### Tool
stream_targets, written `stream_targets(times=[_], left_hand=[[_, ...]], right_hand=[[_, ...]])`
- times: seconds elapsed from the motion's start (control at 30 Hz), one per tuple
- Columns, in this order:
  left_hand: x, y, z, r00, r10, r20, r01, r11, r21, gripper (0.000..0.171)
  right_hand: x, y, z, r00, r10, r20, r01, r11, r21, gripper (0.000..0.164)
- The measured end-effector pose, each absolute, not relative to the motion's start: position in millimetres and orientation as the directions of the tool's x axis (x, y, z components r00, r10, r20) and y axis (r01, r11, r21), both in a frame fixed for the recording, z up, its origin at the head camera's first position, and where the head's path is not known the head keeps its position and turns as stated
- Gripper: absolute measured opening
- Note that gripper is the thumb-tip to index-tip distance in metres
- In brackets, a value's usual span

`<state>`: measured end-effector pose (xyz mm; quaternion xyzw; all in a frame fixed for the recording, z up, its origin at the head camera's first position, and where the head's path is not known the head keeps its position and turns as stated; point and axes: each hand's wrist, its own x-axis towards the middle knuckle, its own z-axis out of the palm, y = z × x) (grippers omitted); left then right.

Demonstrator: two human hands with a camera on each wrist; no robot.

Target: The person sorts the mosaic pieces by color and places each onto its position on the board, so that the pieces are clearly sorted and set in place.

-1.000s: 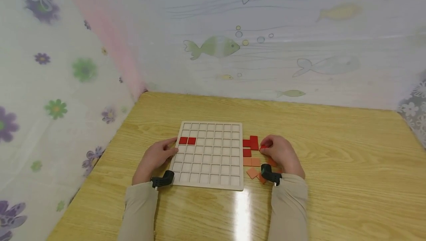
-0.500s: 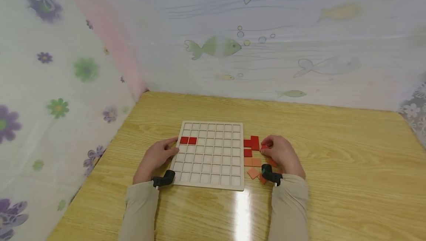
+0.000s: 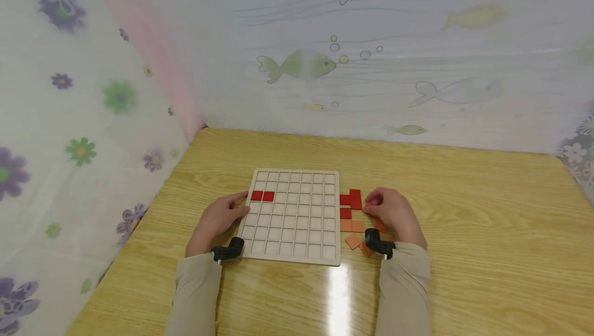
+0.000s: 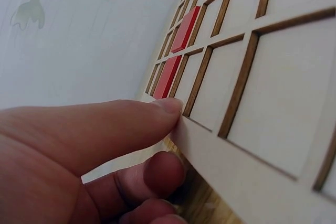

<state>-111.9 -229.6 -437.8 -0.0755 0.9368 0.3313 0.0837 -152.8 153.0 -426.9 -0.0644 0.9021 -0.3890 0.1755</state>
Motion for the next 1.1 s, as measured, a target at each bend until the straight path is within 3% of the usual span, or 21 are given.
stream_targets(times=[0.2,0.43,0.83,1.1], left_hand=[[-112.1,-229.5,-438.4,-0.975,-0.079,-0.205,-0.19,0.775,0.603,0.046],[-112.6,-229.1,-437.6,-0.978,-0.075,-0.194,-0.178,0.782,0.597,0.046],[-112.2,-230.1,-438.4,-0.979,-0.068,-0.192,-0.172,0.781,0.6,0.046],[-112.7,-230.7,-439.8,-0.98,-0.072,-0.188,-0.173,0.781,0.6,0.046]], right_hand=[[-153.1,155.1,-425.1,-0.937,-0.236,-0.259,0.01,0.721,-0.693,0.026],[-156.7,156.8,-426.4,-0.95,-0.203,-0.236,0.001,0.756,-0.655,0.036],[-158.8,146.4,-423.4,-0.96,-0.179,-0.216,0.011,0.746,-0.666,0.043],[-161.1,135.3,-424.7,-0.96,-0.214,-0.181,-0.029,0.718,-0.695,0.038]])
